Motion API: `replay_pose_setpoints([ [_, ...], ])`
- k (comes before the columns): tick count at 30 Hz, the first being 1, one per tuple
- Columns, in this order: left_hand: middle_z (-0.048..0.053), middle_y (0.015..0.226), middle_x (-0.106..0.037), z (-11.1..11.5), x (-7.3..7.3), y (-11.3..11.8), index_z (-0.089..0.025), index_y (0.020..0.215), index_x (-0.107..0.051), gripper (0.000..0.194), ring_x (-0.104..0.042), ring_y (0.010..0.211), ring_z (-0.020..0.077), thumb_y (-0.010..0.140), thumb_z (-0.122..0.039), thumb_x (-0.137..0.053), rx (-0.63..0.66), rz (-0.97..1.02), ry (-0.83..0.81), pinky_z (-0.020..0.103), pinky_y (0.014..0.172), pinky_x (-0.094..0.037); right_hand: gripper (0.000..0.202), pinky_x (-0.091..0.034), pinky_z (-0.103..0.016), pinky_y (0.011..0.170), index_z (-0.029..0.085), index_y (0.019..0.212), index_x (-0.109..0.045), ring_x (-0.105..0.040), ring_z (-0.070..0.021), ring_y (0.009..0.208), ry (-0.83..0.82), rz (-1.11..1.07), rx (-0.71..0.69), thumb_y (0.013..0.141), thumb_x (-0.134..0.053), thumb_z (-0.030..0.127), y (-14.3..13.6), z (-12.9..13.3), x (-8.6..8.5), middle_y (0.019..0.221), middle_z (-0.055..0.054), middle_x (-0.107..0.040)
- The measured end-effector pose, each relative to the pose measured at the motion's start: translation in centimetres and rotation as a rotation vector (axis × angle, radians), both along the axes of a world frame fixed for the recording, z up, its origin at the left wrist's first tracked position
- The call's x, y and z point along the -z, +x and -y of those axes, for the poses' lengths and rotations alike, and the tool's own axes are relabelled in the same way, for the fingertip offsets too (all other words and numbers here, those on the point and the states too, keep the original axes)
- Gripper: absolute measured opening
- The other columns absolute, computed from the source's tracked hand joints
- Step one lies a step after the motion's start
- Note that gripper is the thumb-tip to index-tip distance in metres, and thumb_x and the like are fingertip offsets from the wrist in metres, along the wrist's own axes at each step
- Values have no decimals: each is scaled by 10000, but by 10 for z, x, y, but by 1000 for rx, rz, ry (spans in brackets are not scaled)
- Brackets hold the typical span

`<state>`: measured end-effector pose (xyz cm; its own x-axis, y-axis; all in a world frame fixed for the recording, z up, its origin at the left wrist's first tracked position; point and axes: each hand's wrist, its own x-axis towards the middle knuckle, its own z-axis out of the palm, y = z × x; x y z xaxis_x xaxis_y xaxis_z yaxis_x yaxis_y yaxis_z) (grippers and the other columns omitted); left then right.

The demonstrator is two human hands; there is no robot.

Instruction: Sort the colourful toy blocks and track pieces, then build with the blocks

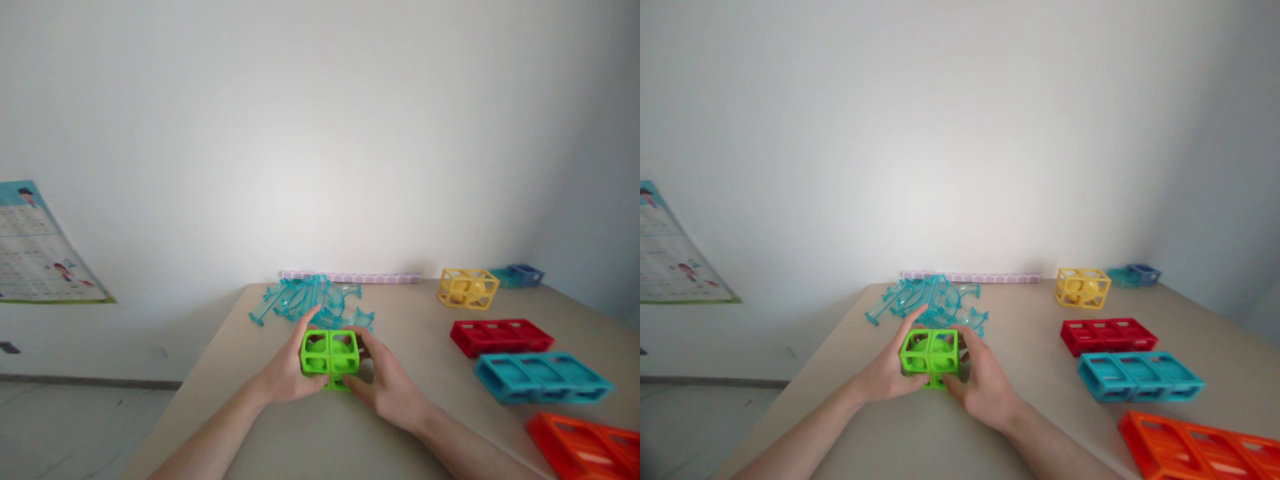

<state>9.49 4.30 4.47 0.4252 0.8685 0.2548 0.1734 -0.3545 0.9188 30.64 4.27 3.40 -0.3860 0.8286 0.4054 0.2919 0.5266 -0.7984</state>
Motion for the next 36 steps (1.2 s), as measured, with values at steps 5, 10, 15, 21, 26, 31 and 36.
replay_pose_setpoints([
  [5, 65, 1152, -501, -1, 3, 1, -321, 1472, -85, 1072, -593, 989, 215, 647, -90, -730, -25, 28, -21, 331, 867, -470, 562, -468, -341, 798, 228, 1203, -435, -577, -198, 903, -21, 9, -2, 695, -624, 78, 0, 1, -2, 1061, -49, -614],
  [10, 65, 1141, -520, -1, 3, 4, -315, 1471, -64, 1068, -601, 973, 205, 657, -79, -714, -18, 58, -42, 317, 842, -482, 557, -467, -330, 784, 223, 1194, -451, -571, -188, 875, -45, 3, 5, 689, -644, 89, 0, 1, -4, 1051, -41, -618],
  [15, 65, 1118, -554, 0, 0, 4, -300, 1469, -96, 1052, -608, 956, 204, 649, -82, -717, -27, 62, -46, 322, 835, -487, 537, -473, -327, 768, 221, 1173, -477, -574, -183, 843, -57, 6, 13, 682, -661, 107, 0, 0, -6, 1021, -35, -632],
  [21, 76, 1123, -571, -1, 1, 3, -285, 1475, -106, 1056, -608, 1005, 233, 658, -173, -766, -4, 162, -105, 341, 863, -489, 571, -474, -349, 803, 226, 1221, -441, -583, -200, 898, -24, 6, 17, 701, -648, 112, 1, -1, 0, 1065, -54, -620],
  [26, 62, 1092, -599, -9, 2, 0, -284, 1457, -199, 1037, -636, 950, 235, 619, -245, -808, -95, 330, -184, 357, 838, -508, 609, -488, -358, 791, 234, 1303, -367, -588, -208, 932, -4, -68, 16, 761, -633, 158, 2, -2, 4, 1087, -74, -603],
  [31, 75, 1114, -646, -15, 4, 0, -252, 1433, -247, 945, -628, 1007, 250, 655, -229, -783, -112, 441, -212, 391, 894, -491, 583, -507, -351, 773, 249, 1322, -319, -594, -192, 914, -28, -182, 3, 822, -618, 241, -1, -2, 3, 1079, -72, -579],
  [36, 89, 1128, -630, -15, 6, -1, -248, 1443, -229, 977, -627, 1004, 255, 648, -204, -794, -95, 438, -231, 405, 905, -482, 523, -513, -342, 767, 247, 1310, -321, -589, -188, 927, -65, -238, -6, 858, -584, 272, -1, -2, 3, 1076, -71, -565],
])
